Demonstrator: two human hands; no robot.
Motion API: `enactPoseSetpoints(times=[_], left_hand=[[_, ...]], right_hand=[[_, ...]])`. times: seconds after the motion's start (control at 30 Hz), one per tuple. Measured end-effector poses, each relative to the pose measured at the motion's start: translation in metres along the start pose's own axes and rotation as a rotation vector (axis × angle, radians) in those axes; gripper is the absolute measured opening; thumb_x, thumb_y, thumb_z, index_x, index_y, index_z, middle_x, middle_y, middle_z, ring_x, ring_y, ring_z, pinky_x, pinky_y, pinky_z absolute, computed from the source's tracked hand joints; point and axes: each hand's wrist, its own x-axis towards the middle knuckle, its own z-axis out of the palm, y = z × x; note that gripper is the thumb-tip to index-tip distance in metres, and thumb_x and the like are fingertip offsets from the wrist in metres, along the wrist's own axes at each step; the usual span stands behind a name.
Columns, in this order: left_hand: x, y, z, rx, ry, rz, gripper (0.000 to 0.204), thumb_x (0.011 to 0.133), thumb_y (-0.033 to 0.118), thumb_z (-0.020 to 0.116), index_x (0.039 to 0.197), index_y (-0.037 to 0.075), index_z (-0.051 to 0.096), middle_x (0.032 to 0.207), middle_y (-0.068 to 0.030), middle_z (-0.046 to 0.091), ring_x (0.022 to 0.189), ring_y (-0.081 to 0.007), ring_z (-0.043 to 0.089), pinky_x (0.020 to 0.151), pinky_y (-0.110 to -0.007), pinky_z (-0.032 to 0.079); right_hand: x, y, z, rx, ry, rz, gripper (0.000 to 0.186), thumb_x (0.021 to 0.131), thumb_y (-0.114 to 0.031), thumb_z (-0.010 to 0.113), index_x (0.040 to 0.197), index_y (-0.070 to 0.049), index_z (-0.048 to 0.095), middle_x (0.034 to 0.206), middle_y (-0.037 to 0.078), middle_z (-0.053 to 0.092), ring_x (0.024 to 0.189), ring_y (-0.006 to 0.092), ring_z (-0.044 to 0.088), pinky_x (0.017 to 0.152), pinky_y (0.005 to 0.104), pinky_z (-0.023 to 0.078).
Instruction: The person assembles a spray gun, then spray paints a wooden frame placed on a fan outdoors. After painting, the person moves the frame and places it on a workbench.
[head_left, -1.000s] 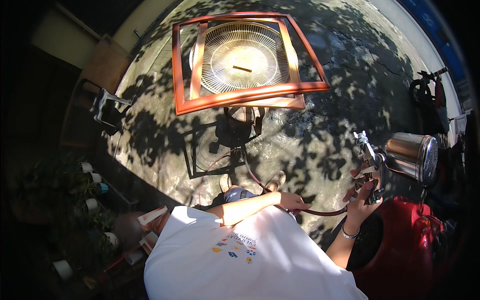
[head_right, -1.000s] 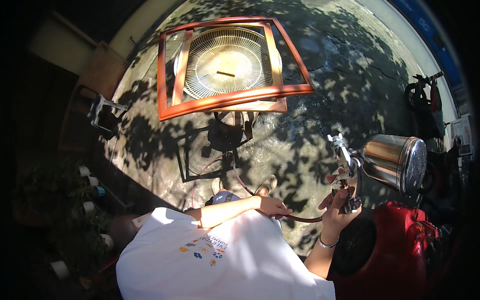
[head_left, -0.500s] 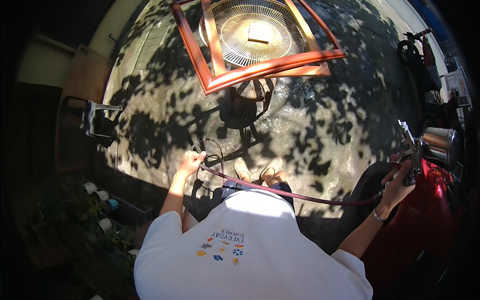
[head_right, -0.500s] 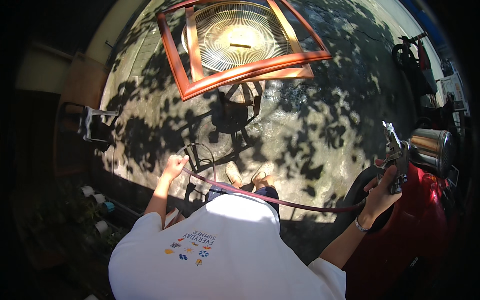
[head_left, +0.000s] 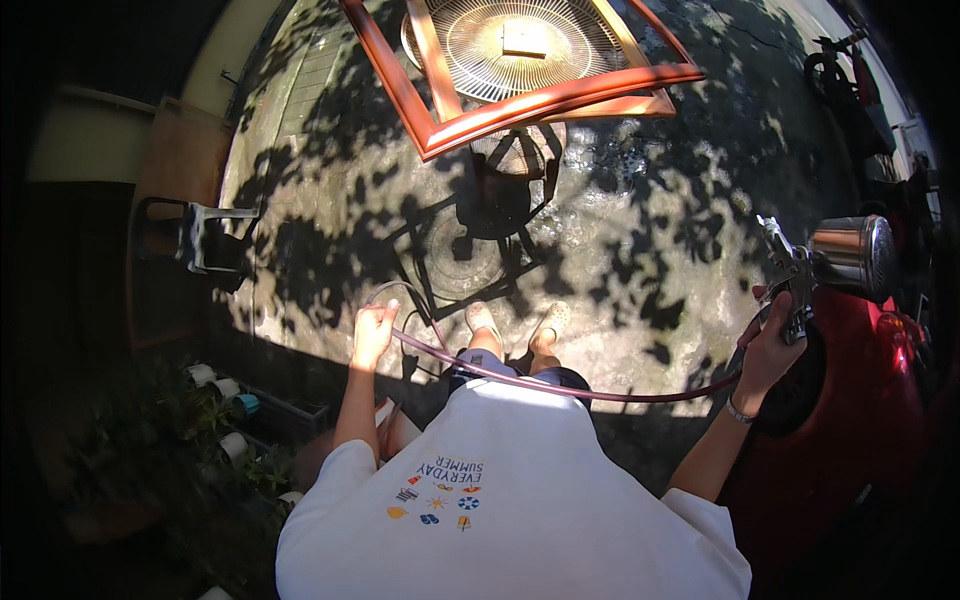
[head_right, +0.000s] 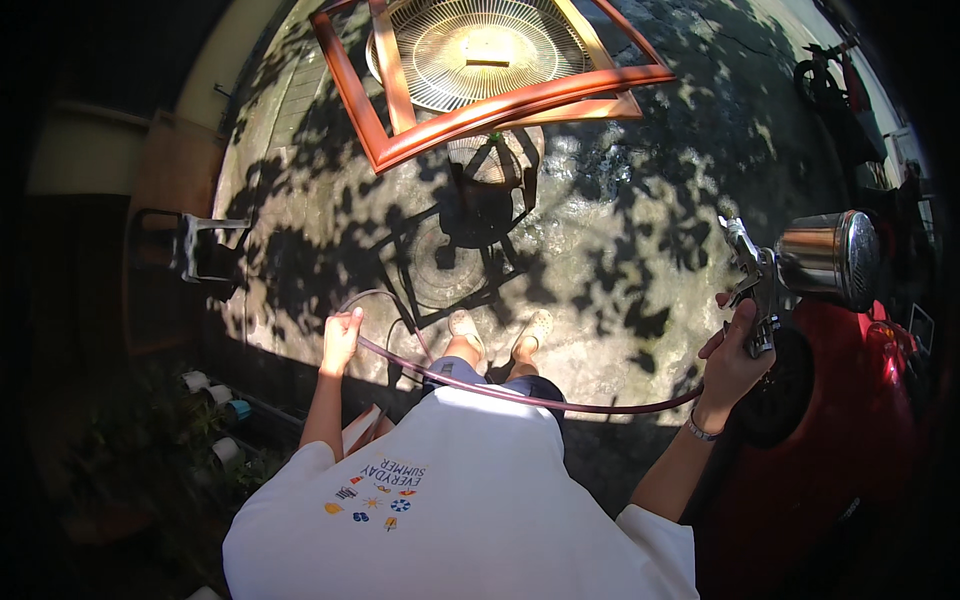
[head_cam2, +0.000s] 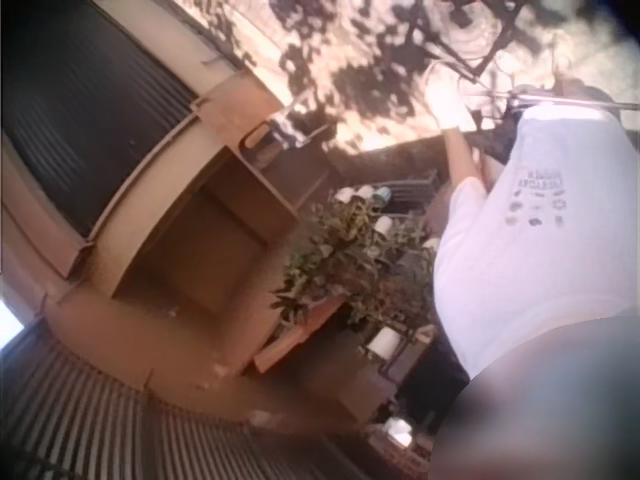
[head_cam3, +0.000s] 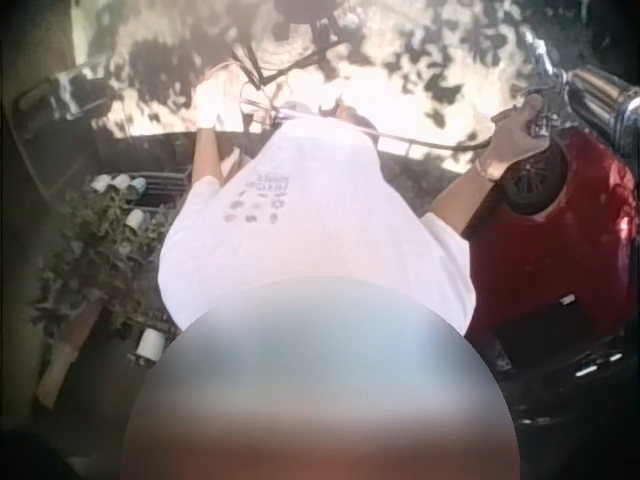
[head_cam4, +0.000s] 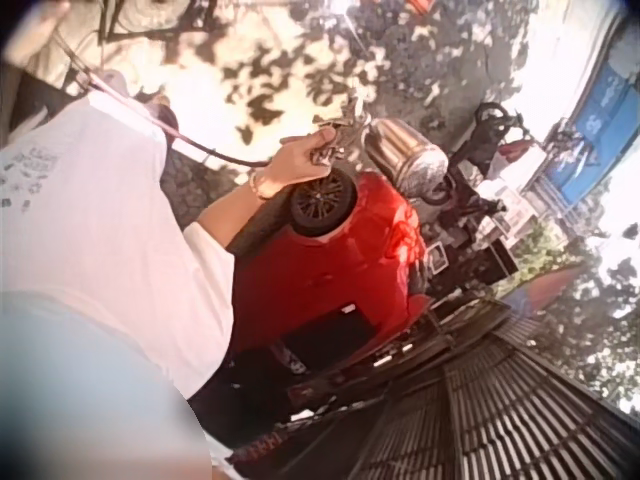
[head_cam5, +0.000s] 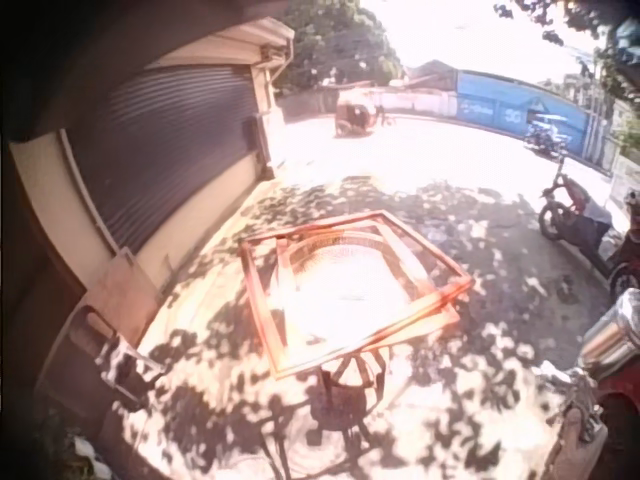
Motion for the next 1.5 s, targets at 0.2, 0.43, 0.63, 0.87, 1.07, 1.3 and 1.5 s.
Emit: enactPoseSetpoints(times=[0.2,0.43,0.63,0.87,1.07,1.3,1.5], left_hand=[[0.013,-0.043,-0.032,0.056,0.030,0.088,0.058,0.095,0.032,0.060,0.053,-0.001,0.038,0.051,-0.0147,0.038,0.048,-0.0302,0.040,0.055,-0.044,0.032],[0.037,-0.058,-0.068,-0.008,-0.041,0.155,0.052,0.095,0.019,0.057,0.050,0.002,0.038,0.048,-0.0113,0.035,0.045,-0.0264,0.035,0.054,-0.040,0.030],[0.043,-0.066,-0.067,-0.016,-0.008,0.172,0.053,0.095,0.020,0.059,0.049,0.004,0.036,0.047,-0.0091,0.034,0.045,-0.0239,0.032,0.056,-0.039,0.030],[0.047,-0.030,-0.040,-0.099,-0.033,0.071,0.053,0.096,0.023,0.059,0.055,0.002,0.034,0.052,-0.0085,0.033,0.050,-0.0195,0.033,0.053,-0.037,0.026],[0.048,0.010,-0.009,-0.053,0.017,0.074,0.048,0.096,0.018,0.057,0.055,-0.002,0.040,0.051,-0.0121,0.038,0.050,-0.0251,0.037,0.054,-0.039,0.031],[0.067,0.068,0.026,-0.077,0.000,0.153,0.047,0.098,0.011,0.055,0.055,0.000,0.039,0.049,-0.0077,0.036,0.048,-0.0177,0.032,0.053,-0.035,0.027],[0.066,0.086,0.039,-0.093,-0.018,0.045,0.048,0.096,0.012,0.056,0.055,0.000,0.036,0.051,-0.0102,0.034,0.047,-0.0232,0.033,0.053,-0.039,0.027]], right_hand=[[-0.090,-0.016,0.038,0.213,-0.259,0.072,0.029,0.096,-0.023,0.063,0.100,0.005,0.061,0.076,0.009,0.067,0.042,0.0048,0.046,0.037,0.0205,0.034],[-0.167,-0.053,0.078,0.259,-0.575,-0.085,0.038,0.089,-0.032,0.070,0.086,0.005,0.065,0.080,0.013,0.066,0.066,0.0192,0.065,0.057,0.0287,0.050],[-0.156,-0.076,0.092,0.207,-0.548,0.026,0.030,0.086,-0.022,0.073,0.080,0.005,0.061,0.084,0.013,0.067,0.063,0.0150,0.059,0.058,0.0264,0.046],[-0.043,-0.030,0.090,0.140,-0.210,0.162,0.021,0.095,-0.019,0.065,0.090,0.001,0.064,0.068,0.001,0.063,0.050,0.0012,0.045,0.043,0.0196,0.030],[0.070,0.023,0.081,0.105,-0.106,0.165,0.027,0.095,-0.028,0.066,0.102,-0.002,0.066,0.067,0.000,0.063,0.047,0.0003,0.045,0.040,0.0198,0.029],[0.192,0.097,0.079,-0.027,-0.012,0.044,0.028,0.096,-0.030,0.064,0.098,-0.004,0.071,0.065,-0.003,0.061,0.052,0.0015,0.045,0.046,0.0215,0.032],[0.249,0.121,0.081,-0.135,0.100,0.006,0.041,0.097,-0.038,0.061,0.087,0.001,0.068,0.059,0.002,0.060,0.039,0.0060,0.047,0.037,0.0247,0.033]])
